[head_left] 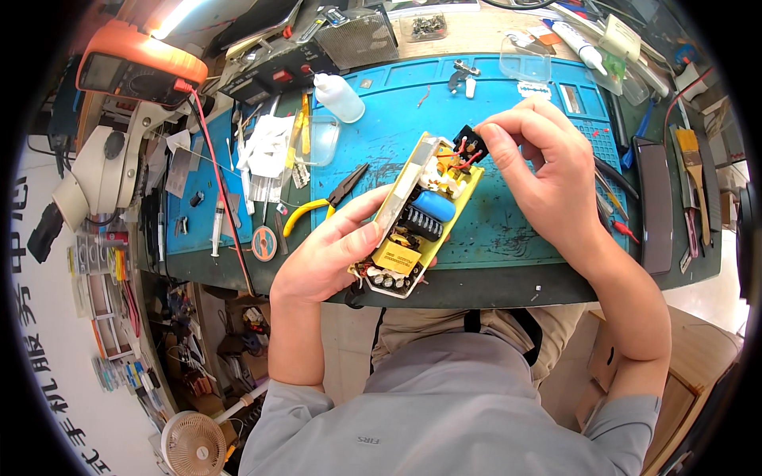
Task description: The person repairs a small electronic device by manipulating a green circuit board and a yellow internal housing. They use tweezers to adjust components and a soldering iron to make connections on the board. The person also uses a multimeter to test the device and handles a power cord.
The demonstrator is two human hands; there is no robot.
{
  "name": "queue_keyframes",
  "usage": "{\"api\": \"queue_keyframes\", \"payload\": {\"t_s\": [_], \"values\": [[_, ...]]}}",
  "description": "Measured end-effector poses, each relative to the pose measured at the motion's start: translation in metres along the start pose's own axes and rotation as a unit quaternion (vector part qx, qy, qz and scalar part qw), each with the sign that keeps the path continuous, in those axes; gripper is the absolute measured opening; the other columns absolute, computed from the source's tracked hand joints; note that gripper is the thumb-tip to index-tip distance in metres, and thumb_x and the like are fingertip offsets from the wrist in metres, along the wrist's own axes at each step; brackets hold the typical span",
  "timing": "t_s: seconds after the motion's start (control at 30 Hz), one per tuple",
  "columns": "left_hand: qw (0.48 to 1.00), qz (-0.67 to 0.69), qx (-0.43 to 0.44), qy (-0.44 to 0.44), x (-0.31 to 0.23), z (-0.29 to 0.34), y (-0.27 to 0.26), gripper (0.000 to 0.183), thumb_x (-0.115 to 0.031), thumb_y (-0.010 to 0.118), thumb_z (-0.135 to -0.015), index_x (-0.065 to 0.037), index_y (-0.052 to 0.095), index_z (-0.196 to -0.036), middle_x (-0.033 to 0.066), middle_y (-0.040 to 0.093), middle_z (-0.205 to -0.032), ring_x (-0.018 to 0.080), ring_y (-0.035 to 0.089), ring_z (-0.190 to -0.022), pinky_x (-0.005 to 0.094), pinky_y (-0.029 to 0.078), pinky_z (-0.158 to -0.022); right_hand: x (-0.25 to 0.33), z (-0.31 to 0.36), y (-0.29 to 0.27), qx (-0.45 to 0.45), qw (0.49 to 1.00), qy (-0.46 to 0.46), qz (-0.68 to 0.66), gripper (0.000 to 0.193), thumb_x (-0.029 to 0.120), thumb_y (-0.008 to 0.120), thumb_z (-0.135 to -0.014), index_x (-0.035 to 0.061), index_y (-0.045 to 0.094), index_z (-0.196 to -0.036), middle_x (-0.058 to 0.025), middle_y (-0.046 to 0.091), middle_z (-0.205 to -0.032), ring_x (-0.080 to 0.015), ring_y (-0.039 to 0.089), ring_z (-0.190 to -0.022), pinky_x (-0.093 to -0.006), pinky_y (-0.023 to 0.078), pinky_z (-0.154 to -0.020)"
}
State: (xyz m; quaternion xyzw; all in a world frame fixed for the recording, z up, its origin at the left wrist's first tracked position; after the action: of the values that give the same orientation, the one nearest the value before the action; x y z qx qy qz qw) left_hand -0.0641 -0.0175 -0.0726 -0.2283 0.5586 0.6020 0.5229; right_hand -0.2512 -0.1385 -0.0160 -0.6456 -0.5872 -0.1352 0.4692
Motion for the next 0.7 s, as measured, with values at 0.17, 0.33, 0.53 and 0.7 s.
{"api": "queue_keyframes", "payload": {"t_s": [0.17,0.33,0.53,0.7], "values": [[1.000,-0.001,0.000,0.001,0.000,-0.001,0.001,0.093,-0.052,0.070,-0.094,0.002,0.026,-0.157,0.0309,0.056,-0.140,0.0391,0.067,-0.119,0.0500,0.062,-0.089,0.001,0.000,-0.001,-0.009,1.000,-0.006,-0.009,0.008,0.011,0.072,-0.092,0.0033,0.073,-0.091,-0.0057,0.061,-0.078,-0.0180,0.056,-0.067,-0.0302,0.046,-0.060],[1.000,-0.027,-0.014,-0.001,0.004,0.003,-0.009,0.095,-0.050,0.075,-0.091,0.002,0.029,-0.156,0.0225,0.060,-0.137,0.0345,0.069,-0.115,0.0477,0.061,-0.090,0.037,0.008,-0.007,-0.012,0.967,-0.254,0.017,0.008,0.008,0.074,-0.084,0.0044,0.072,-0.091,-0.0029,0.060,-0.078,-0.0141,0.053,-0.062,-0.0293,0.042,-0.053],[0.998,0.063,-0.002,-0.005,0.001,0.002,-0.009,0.086,-0.040,0.073,-0.096,0.004,0.030,-0.157,0.0134,0.056,-0.144,0.0228,0.060,-0.129,0.0396,0.051,-0.107,0.070,0.053,0.016,0.103,0.875,-0.472,-0.002,0.022,0.016,0.080,-0.077,0.0073,0.073,-0.095,0.0025,0.057,-0.078,-0.0086,0.047,-0.056,-0.0257,0.032,-0.047],[0.998,0.060,-0.009,-0.001,0.002,0.004,-0.009,0.081,-0.039,0.070,-0.099,0.005,0.031,-0.155,0.0138,0.057,-0.143,0.0228,0.060,-0.128,0.0392,0.051,-0.106,0.066,0.057,0.028,0.132,0.878,-0.460,0.000,0.021,0.012,0.075,-0.076,0.0082,0.073,-0.096,0.0031,0.053,-0.078,-0.0081,0.047,-0.057,-0.0251,0.032,-0.046]]}}
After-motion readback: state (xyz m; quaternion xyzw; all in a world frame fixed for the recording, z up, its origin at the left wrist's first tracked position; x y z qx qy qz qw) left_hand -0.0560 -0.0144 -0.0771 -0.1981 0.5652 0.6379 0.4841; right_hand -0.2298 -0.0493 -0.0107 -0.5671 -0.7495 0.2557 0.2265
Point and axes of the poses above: each hand's wrist, its own z-axis away from the middle knuckle, its own y-axis out of the palm, x = y × z, the point moved 7 cm from there along -z, towards the middle knuckle
